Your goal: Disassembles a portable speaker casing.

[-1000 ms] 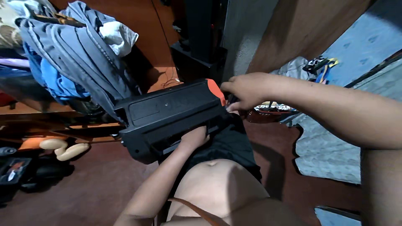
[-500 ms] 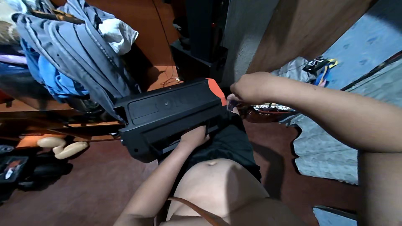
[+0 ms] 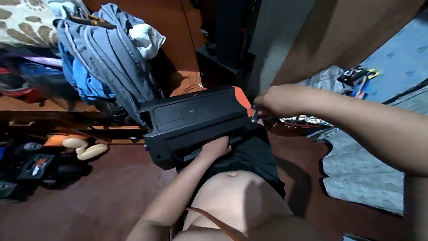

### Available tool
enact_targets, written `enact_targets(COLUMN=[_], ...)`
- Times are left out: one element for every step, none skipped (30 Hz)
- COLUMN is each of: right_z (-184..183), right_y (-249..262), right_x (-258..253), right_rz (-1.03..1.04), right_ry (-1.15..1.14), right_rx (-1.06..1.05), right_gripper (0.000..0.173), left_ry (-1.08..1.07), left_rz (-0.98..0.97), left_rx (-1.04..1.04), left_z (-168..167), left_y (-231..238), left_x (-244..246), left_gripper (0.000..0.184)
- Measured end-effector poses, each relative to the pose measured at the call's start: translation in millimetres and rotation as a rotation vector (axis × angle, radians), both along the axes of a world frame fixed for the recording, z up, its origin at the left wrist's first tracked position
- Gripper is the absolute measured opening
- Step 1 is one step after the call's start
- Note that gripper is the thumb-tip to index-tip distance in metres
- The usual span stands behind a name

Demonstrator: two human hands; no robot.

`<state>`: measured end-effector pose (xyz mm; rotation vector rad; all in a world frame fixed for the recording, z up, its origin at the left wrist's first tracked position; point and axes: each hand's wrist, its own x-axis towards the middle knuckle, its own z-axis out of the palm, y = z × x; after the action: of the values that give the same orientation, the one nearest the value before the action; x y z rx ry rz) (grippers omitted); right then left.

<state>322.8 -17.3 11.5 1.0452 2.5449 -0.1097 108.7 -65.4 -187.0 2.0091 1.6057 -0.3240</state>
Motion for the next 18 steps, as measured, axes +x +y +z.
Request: enact_targets(right_z=[-2.8, -4.8, -6.9, -8.0, -6.9, -3.3, 1.1, 5.0, 6.4, 5.3, 3.1, 0.3, -2.9, -5.8, -8.8, -12.1, -14.1, -13.2], right_y=[1.9, 2.4, 2.5, 1.8, 0.5, -1.6, -3.5, -4.7, -4.6, -3.4, -2.2, -0.9, 0.5, 1.5, 2.5, 3.3, 3.1, 1.6], right_x=[2.2, 2.8, 2.9, 2.6, 1.7, -0.1, -2.5, -5.5, -7.8, -8.3, -7.5, -5.6, -3.0, -1.0, 1.0, 2.9, 4.1, 4.1], right_rz=[0.084, 0.14, 0.161, 0.14, 0.075, -0.017, -0.104, -0.175, -0.21, -0.199, -0.154, -0.087, -0.013, 0.053, 0.111, 0.146, 0.136, 0.082], right_ry=[0.037, 0.062, 0.076, 0.088, 0.077, 0.05, 0.019, -0.025, -0.059, -0.074, -0.066, -0.043, -0.014, 0.018, 0.05, 0.074, 0.089, 0.082], right_rx=[-0.025, -0.051, -0.059, -0.058, -0.05, -0.039, -0.016, 0.012, 0.028, 0.028, 0.02, 0.006, -0.012, -0.039, -0.06, -0.07, -0.067, -0.053], right_gripper=[0.016, 0.013, 0.017, 0.023, 0.031, 0.041, 0.045, 0.046, 0.048, 0.046, 0.038, 0.029, 0.022, 0.016, 0.013, 0.015, 0.021, 0.03], left_ry=[-0.005, -0.007, -0.006, -0.002, 0.002, 0.01, 0.012, 0.012, 0.01, 0.007, 0.001, -0.005, -0.011, -0.012, -0.007, 0.001, 0.01, 0.015], left_rz=[-0.006, -0.014, -0.018, -0.018, -0.014, -0.009, -0.006, -0.003, -0.003, -0.008, -0.015, -0.022, -0.026, -0.023, -0.019, -0.013, -0.01, -0.011], left_rx=[0.006, 0.013, 0.021, 0.022, 0.027, 0.026, 0.03, 0.029, 0.023, 0.019, 0.024, 0.029, 0.036, 0.037, 0.036, 0.032, 0.029, 0.032], left_z=[-0.5, -1.5, -2.2, -2.1, -2.0, -1.7, -2.9, -4.2, -5.0, -5.7, -6.7, -8.0, -9.2, -9.6, -9.8, -9.0, -7.9, -7.5], left_y=[-0.3, -0.7, -0.8, -0.5, 0.0, 0.7, 1.7, 2.6, 2.9, 3.0, 3.1, 3.0, 2.5, 1.7, 1.1, 1.0, 1.3, 2.0], left_x=[0.0, -0.1, -0.1, -0.2, -0.4, -0.7, -1.3, -1.7, -2.0, -1.9, -2.0, -1.8, -1.5, -1.1, -0.8, -0.4, -0.3, -0.8], left_gripper=[0.045, 0.045, 0.046, 0.047, 0.047, 0.047, 0.047, 0.047, 0.047, 0.047, 0.046, 0.045, 0.044, 0.043, 0.043, 0.044, 0.045, 0.046])
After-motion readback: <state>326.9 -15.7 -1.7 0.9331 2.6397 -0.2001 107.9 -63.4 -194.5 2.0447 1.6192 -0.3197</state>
